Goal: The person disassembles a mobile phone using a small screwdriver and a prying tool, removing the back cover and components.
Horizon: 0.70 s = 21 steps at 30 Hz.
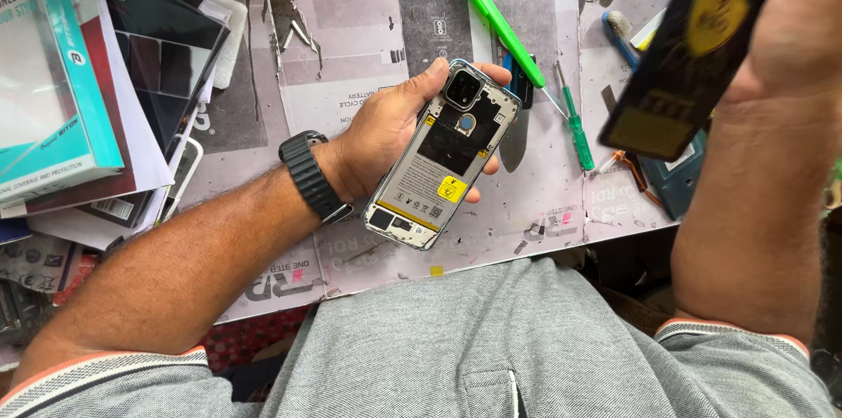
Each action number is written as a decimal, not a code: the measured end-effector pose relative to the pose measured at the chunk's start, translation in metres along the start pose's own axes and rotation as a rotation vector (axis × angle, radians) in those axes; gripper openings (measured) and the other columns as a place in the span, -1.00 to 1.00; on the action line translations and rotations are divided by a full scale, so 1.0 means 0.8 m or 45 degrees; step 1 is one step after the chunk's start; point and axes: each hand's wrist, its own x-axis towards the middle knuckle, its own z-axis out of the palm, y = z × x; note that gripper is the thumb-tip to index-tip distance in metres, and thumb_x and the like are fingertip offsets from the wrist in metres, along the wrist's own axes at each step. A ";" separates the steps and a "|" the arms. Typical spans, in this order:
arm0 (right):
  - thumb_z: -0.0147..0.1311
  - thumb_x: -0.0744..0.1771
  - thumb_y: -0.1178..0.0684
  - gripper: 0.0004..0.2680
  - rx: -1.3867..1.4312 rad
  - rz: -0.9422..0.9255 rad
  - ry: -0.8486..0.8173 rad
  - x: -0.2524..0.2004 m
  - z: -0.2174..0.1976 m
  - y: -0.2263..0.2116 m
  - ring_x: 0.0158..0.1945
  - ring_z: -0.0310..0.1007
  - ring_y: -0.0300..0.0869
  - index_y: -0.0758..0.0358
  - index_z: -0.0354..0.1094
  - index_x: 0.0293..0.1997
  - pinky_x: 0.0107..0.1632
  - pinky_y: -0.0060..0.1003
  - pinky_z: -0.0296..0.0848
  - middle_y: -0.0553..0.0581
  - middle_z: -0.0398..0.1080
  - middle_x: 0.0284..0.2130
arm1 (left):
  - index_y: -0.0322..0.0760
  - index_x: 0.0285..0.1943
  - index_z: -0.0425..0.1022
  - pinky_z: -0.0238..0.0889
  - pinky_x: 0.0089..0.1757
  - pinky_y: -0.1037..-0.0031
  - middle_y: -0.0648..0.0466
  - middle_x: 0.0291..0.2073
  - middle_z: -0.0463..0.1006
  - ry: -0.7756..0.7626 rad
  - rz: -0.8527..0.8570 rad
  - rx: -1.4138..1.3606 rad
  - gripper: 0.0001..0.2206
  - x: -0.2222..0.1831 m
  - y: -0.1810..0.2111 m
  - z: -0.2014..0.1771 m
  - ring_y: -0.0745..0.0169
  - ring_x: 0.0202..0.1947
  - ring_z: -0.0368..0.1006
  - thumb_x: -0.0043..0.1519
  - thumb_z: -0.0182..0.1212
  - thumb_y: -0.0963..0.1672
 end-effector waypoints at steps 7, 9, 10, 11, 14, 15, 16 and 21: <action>0.19 0.38 0.39 -0.86 -0.169 -0.105 -0.151 -0.011 0.074 0.001 -0.16 0.55 -0.24 0.36 0.40 -0.03 -0.01 -0.39 0.61 0.11 0.49 -0.18 | -0.09 0.55 0.16 0.57 -0.10 -0.05 -0.13 0.18 0.42 0.029 -0.022 -0.038 -0.44 0.000 0.002 -0.001 -0.12 0.03 0.55 0.45 -0.33 0.15; 0.21 0.39 0.39 -0.84 -0.133 -0.051 -0.165 -0.013 0.086 0.007 -0.13 0.56 -0.24 0.37 0.39 0.03 0.02 -0.38 0.63 0.14 0.51 -0.13 | -0.08 0.55 0.15 0.57 -0.09 -0.06 -0.13 0.18 0.42 0.027 -0.023 -0.070 -0.44 0.001 0.001 0.000 -0.11 0.02 0.54 0.45 -0.33 0.15; 0.23 0.40 0.38 -0.83 -0.098 -0.011 -0.160 -0.014 0.091 0.009 -0.13 0.57 -0.24 0.37 0.38 0.06 0.02 -0.36 0.64 0.15 0.52 -0.12 | -0.08 0.55 0.14 0.57 -0.10 -0.06 -0.13 0.19 0.42 0.029 -0.021 -0.065 -0.43 0.002 0.001 -0.001 -0.11 0.02 0.55 0.45 -0.33 0.15; 0.23 0.40 0.36 -0.83 -0.127 0.009 -0.156 -0.015 0.095 0.010 -0.14 0.58 -0.25 0.37 0.37 0.06 0.00 -0.37 0.64 0.14 0.52 -0.14 | -0.08 0.55 0.14 0.57 -0.10 -0.06 -0.14 0.20 0.43 0.032 -0.017 -0.062 -0.43 0.002 0.000 -0.001 -0.10 0.02 0.55 0.44 -0.33 0.16; 0.25 0.39 0.32 -0.82 -0.172 0.044 -0.164 -0.014 0.105 0.014 -0.15 0.58 -0.28 0.38 0.35 0.06 -0.04 -0.39 0.64 0.12 0.53 -0.17 | -0.10 0.55 0.13 0.56 -0.11 -0.05 -0.15 0.20 0.43 -0.003 0.009 -0.103 -0.40 0.003 -0.004 -0.005 -0.10 0.01 0.57 0.43 -0.34 0.18; 0.26 0.39 0.32 -0.81 -0.161 0.037 -0.176 -0.014 0.109 0.017 -0.15 0.56 -0.29 0.39 0.35 0.07 -0.03 -0.40 0.63 0.11 0.53 -0.16 | -0.11 0.55 0.13 0.56 -0.11 -0.05 -0.15 0.20 0.43 -0.023 0.017 -0.128 -0.39 0.004 -0.005 -0.006 -0.10 0.01 0.57 0.43 -0.35 0.18; 0.27 0.39 0.32 -0.80 -0.149 0.029 -0.189 -0.014 0.112 0.017 -0.14 0.55 -0.30 0.41 0.34 0.09 -0.02 -0.41 0.62 0.11 0.52 -0.15 | -0.12 0.55 0.13 0.56 -0.11 -0.06 -0.14 0.20 0.44 -0.031 0.017 -0.148 -0.37 0.004 -0.005 -0.008 -0.10 0.01 0.58 0.42 -0.33 0.20; 0.39 0.35 0.22 -0.72 -0.927 -0.478 -0.141 -0.022 0.102 -0.015 -0.21 0.52 -0.23 0.42 0.38 0.11 -0.19 -0.42 0.52 0.21 0.52 -0.15 | -0.14 0.61 0.13 0.52 -0.04 -0.12 -0.13 0.16 0.45 -0.072 0.033 -0.104 -0.27 0.007 -0.005 -0.009 -0.10 0.03 0.56 0.37 -0.22 0.26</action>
